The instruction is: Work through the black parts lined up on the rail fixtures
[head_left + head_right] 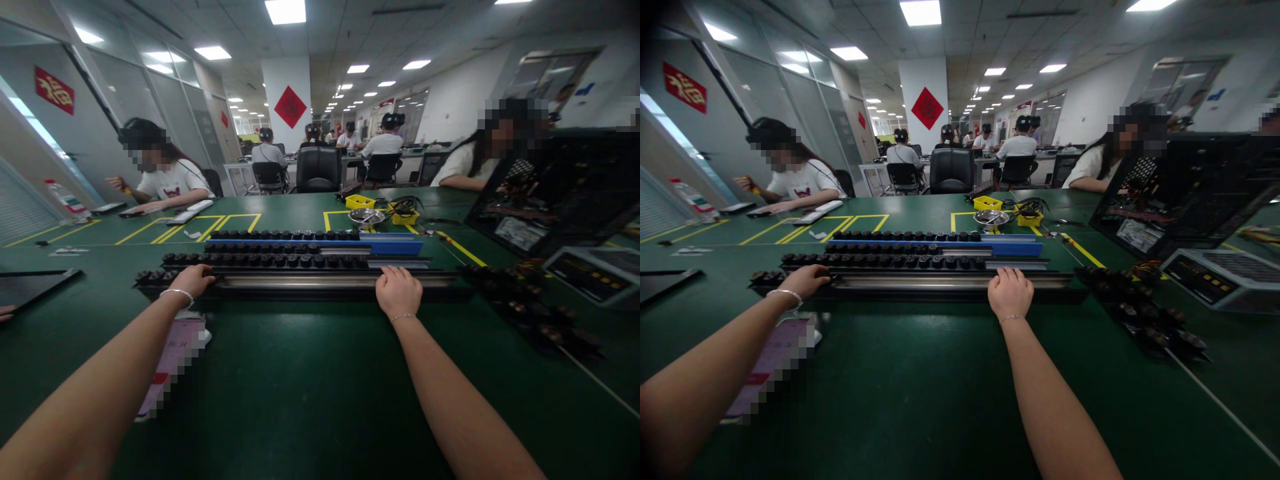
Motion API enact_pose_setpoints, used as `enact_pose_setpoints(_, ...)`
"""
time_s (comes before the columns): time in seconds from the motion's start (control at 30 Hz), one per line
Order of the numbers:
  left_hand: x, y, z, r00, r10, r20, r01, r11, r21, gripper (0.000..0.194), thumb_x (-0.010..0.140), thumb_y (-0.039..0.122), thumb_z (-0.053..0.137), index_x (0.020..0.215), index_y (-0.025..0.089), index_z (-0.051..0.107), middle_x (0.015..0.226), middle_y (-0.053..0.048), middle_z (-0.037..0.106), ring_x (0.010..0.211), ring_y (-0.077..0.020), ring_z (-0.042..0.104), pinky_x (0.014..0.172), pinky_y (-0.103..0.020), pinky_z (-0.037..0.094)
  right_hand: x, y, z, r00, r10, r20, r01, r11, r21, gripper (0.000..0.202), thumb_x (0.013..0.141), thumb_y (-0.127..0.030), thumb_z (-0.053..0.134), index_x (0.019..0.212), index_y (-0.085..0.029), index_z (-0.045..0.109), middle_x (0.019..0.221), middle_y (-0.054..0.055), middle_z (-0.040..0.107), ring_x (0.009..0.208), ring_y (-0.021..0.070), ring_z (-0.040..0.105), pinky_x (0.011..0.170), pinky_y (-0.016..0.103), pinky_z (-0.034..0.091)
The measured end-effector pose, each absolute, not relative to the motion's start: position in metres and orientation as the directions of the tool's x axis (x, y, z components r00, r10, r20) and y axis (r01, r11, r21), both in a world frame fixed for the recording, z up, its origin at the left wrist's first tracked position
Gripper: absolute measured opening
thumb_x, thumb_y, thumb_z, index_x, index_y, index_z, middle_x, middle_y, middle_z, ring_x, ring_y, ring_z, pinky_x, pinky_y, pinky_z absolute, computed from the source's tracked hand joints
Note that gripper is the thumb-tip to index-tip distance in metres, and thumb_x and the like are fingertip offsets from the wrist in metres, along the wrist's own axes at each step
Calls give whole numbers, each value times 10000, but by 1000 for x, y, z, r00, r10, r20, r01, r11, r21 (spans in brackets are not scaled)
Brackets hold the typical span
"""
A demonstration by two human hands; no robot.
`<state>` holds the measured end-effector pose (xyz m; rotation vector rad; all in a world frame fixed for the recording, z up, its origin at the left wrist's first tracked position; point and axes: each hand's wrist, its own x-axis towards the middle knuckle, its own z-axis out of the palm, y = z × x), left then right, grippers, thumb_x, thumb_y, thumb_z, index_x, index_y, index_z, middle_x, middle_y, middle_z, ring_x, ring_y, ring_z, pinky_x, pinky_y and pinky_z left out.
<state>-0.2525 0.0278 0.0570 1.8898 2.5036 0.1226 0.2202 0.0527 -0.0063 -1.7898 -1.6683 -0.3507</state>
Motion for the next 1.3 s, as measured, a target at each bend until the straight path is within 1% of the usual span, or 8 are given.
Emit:
enact_pose_setpoints(0.27,-244,29,61,-305,952,-10,951,305,52,451,805,318,491,1192,93,553,1172,-136,620,1076,-239,569,885,-275,418,220,52,-4,147,796,587,967,10,-255,394,835,-242,345,1073,-183,654,1141,68,635,1127,249,470,903,406,310)
enact_pose_setpoints(0.5,-240,29,59,-283,959,3,958,283,40,471,795,335,463,1197,106,554,1181,-125,618,1075,-234,572,891,-279,429,221,53,-6,147,790,595,967,11,-254,393,830,-237,346,1064,-183,657,1132,70,637,1118,247,466,901,400,302)
enact_pose_setpoints(0.73,-235,31,58,-262,965,12,965,262,18,466,784,332,464,1179,107,571,1165,-121,628,1069,-232,576,896,-276,425,221,55,-8,141,764,630,971,19,-240,365,809,-228,386,1038,-185,666,1105,70,648,1086,246,481,870,390,313)
enact_pose_setpoints(0.97,-231,31,59,-255,966,35,967,254,5,440,770,333,489,1146,134,602,1115,-96,658,1015,-220,606,846,-252,449,221,56,-10,141,753,642,970,26,-244,365,812,-231,379,1026,-181,670,1094,70,654,1085,246,483,872,390,305)
enact_pose_setpoints(1.3,-228,31,58,-243,969,43,970,243,8,453,782,340,482,1160,113,589,1132,-114,647,1032,-226,598,869,-270,445,219,53,-6,151,784,602,967,9,-255,377,813,-222,378,1057,-183,663,1119,69,645,1107,249,480,884,406,320)
